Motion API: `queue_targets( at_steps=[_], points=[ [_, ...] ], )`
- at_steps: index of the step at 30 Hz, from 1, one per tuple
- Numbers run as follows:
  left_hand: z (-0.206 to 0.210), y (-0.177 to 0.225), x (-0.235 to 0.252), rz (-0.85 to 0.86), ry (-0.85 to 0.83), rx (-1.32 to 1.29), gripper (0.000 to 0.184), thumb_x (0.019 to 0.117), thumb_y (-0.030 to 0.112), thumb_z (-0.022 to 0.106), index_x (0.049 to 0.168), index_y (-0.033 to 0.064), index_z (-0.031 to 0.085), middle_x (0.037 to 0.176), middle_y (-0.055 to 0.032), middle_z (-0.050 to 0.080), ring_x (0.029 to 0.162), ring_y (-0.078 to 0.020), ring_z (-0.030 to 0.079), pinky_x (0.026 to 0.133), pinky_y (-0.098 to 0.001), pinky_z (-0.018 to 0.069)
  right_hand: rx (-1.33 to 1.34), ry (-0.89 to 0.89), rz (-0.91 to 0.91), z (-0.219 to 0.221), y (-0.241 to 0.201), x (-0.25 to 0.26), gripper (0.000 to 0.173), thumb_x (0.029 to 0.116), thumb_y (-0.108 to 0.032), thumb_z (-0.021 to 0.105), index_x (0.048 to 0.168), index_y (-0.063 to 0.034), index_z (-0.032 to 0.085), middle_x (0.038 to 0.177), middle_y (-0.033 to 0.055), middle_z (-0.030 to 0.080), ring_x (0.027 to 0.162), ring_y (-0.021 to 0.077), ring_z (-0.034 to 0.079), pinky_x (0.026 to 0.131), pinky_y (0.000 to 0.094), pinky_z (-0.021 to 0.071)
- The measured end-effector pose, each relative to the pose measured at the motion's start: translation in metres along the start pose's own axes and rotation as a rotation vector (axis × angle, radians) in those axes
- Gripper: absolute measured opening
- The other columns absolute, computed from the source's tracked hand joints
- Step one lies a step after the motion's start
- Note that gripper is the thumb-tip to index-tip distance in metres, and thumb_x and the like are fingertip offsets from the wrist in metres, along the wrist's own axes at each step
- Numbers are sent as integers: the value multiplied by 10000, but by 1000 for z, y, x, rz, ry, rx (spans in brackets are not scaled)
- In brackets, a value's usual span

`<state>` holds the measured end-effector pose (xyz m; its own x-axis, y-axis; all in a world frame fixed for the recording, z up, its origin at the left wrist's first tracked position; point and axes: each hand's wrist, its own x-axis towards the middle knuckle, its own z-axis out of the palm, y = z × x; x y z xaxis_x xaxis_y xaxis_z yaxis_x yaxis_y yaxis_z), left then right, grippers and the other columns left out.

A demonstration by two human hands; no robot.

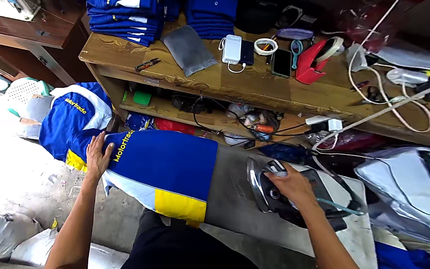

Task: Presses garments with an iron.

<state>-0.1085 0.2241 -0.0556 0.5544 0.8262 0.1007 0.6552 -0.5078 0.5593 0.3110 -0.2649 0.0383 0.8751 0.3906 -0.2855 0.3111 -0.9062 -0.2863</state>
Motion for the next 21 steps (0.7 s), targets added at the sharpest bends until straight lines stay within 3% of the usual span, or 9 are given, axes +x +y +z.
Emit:
queue_targets(
  at_steps=[3,5,7,9,11,14,17,19,21],
  points=[
    [-21,-5,-8,-124,209,-142,513,1089,347,438,1433,-18,542,1448,-246,562,1392,-344,512,1185,-484,388,1,74,-21,-3,18,-9,837,818,-523,817,1501,-151,506,1157,341,671,1046,563,644,866,757,457],
    [-32,-16,-11,-279,358,-195,490,1094,304,420,1408,-50,546,1426,-253,573,1360,-323,539,1153,-442,419,-38,243,-155,-4,11,-15,967,807,-625,758,1563,-125,422,1205,374,620,1075,589,605,875,756,450],
    [-36,-36,-11,-461,494,-310,471,1084,263,442,1412,-64,530,1422,-247,572,1361,-271,539,1158,-381,406,-16,366,-350,-3,-19,-14,854,887,-594,655,1534,-71,459,1308,365,575,1202,573,549,985,716,417],
    [-38,-63,-7,-634,549,-488,470,1077,224,482,1452,-60,479,1446,-246,544,1345,-254,541,1132,-373,426,33,324,-495,9,-64,-10,666,990,-493,579,1482,-47,524,1363,320,574,1274,511,539,1053,660,425],
    [-37,-82,-2,-806,513,-672,514,1072,252,512,1506,-11,428,1505,-229,490,1365,-289,508,1104,-470,439,64,218,-569,36,-113,5,560,1037,-439,526,1445,-58,577,1397,266,581,1313,444,543,1088,616,433],
    [-33,-98,1,-976,416,-856,571,1054,349,532,1554,104,406,1574,-156,434,1434,-319,425,1108,-596,387,68,123,-595,89,-168,47,520,1065,-417,472,1453,-86,576,1437,241,563,1345,444,517,1088,663,386],
    [-29,-103,0,-1002,268,-981,553,1058,401,505,1537,142,414,1568,-111,457,1417,-293,449,1087,-565,410,62,-48,-499,123,-196,86,475,1069,-408,483,1409,-107,621,1399,199,615,1336,416,535,1092,680,353],
    [-25,-113,2,-999,185,-1053,538,1060,411,518,1523,150,434,1515,-113,515,1363,-282,515,1063,-526,459,120,-176,-462,135,-208,97,357,1063,-303,534,1244,-50,711,1243,195,700,1225,356,629,1080,591,430],
    [-23,-124,1,-967,130,-1100,559,1063,417,519,1553,176,400,1519,-122,513,1355,-291,528,1059,-509,473,186,-207,-458,141,-211,98,317,1059,-215,532,1160,12,730,1174,223,716,1176,342,653,1065,546,450]
  ],
)
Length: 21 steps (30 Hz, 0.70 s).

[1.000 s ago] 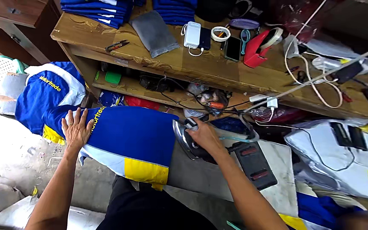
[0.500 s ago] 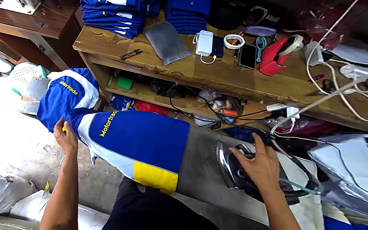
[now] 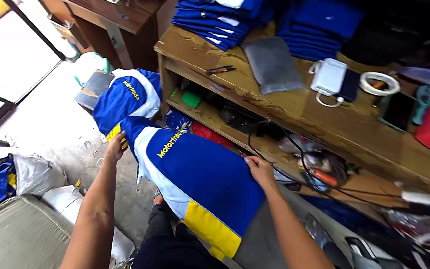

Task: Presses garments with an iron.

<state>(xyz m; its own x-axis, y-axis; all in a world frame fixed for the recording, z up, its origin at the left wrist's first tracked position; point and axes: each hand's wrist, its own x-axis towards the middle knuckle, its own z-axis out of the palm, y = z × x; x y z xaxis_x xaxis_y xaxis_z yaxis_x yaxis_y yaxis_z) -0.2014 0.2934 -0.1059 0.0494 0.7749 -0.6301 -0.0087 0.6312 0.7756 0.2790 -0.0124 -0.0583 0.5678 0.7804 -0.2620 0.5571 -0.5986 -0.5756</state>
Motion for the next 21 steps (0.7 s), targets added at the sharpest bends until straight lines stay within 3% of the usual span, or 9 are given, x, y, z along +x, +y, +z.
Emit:
queue_targets(
  at_steps=[2,4,7,10,14,17,19,20,21],
  points=[
    [-7,0,5,11,-39,28,571,1061,432,525,1563,192,398,1524,-116,510,1360,-285,523,1066,-492,466,4,28,22,1,-2,1,306,1056,-197,539,1148,25,728,1163,239,712,1166,354,653,1055,559,449],
    [-14,1,10,45,-55,78,494,1068,352,544,1497,114,481,1456,-144,558,1304,-275,556,1053,-474,469,-25,57,80,-1,-7,1,296,1051,-196,550,1143,18,733,1164,251,708,1172,380,643,1052,589,432],
    [-17,13,18,169,-70,88,236,1066,196,557,1207,16,613,1153,-122,663,1048,-191,626,941,-404,512,-90,97,176,-10,-11,7,297,1056,-196,549,1155,21,726,1185,283,690,1195,434,618,1056,633,402],
    [-13,38,31,285,-144,156,192,1062,213,569,1081,38,644,998,-68,667,906,-133,625,854,-364,530,-166,139,283,-19,3,16,303,1057,-193,540,1155,32,718,1200,309,674,1201,466,608,1050,658,400],
    [2,51,56,338,-176,291,229,1051,299,579,1054,90,673,896,-24,659,775,-85,600,756,-336,525,-244,105,398,-22,13,19,292,1058,-165,537,1167,44,709,1226,320,663,1227,479,593,1062,656,390],
    [11,29,83,239,-44,416,288,1067,303,563,1103,40,678,955,-119,674,839,-191,624,810,-420,526,-257,76,354,-13,20,21,264,1049,-154,560,1123,43,721,1172,316,679,1184,480,614,1033,664,410],
    [7,2,84,200,-88,542,315,1076,213,533,1244,-20,663,1205,-224,687,1133,-291,654,1037,-481,484,-265,54,335,-11,20,22,256,1047,-148,564,1118,39,725,1164,306,687,1177,472,621,1028,660,414],
    [-2,-22,80,303,-156,574,325,1076,162,506,1276,-60,633,1251,-257,663,1179,-293,640,1051,-438,481,-273,28,330,-12,19,22,255,1045,-142,561,1120,39,725,1164,302,689,1175,466,625,1028,658,419],
    [-12,-52,76,533,-209,575,354,1084,145,479,1273,-128,602,1236,-328,644,1169,-327,652,1021,-382,510,-290,-4,320,-13,15,22,254,1044,-139,557,1122,35,724,1165,296,691,1171,461,629,1021,655,427]
  ],
)
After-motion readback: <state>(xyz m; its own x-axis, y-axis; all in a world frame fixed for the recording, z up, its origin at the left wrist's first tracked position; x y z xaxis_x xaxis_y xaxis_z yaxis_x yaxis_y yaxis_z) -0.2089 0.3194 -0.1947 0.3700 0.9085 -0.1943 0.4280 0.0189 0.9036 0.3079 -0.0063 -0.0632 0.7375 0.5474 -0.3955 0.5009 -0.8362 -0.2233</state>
